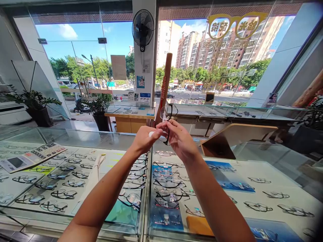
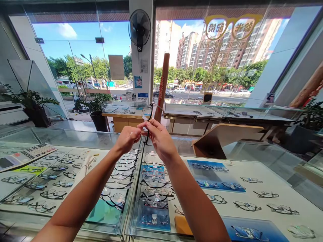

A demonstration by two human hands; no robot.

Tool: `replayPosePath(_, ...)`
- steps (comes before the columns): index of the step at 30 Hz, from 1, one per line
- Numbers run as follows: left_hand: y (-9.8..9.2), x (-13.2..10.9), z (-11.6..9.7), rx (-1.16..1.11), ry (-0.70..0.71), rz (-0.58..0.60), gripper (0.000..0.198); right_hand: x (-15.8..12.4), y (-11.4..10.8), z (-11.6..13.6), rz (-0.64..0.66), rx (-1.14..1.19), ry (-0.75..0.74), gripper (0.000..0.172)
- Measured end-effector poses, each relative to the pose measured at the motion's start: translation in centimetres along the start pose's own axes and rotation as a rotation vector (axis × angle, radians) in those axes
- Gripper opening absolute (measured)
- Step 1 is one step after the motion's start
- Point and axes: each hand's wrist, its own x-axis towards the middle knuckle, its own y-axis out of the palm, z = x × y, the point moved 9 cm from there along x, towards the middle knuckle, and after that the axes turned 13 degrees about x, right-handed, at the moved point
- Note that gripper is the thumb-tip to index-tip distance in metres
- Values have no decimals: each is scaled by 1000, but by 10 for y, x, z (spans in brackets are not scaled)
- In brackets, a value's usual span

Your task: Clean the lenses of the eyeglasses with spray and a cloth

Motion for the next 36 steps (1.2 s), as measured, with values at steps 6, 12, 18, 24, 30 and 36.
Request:
replayPosePath(6,-5,-3,-4,-109,29,-37,79,-1,3,-1,29,18,12,25)
replayPosePath(12,-60,-3,21,109,-53,-326,55,-3,-7,14,-37,-25,7,23)
replayPosePath(18,-109,-40,141,461,-519,-376,18,-3,-8,25,-55,-31,2,21)
replayPosePath(24,-122,-99,238,637,-861,-278,33,-6,-6,26,-54,-51,-4,18)
replayPosePath(30,-110,-124,284,678,-979,-84,43,-6,-5,23,-54,-43,10,16)
replayPosePath(36,-109,-127,291,710,-982,-36,44,-5,-6,23,-59,-88,-5,17)
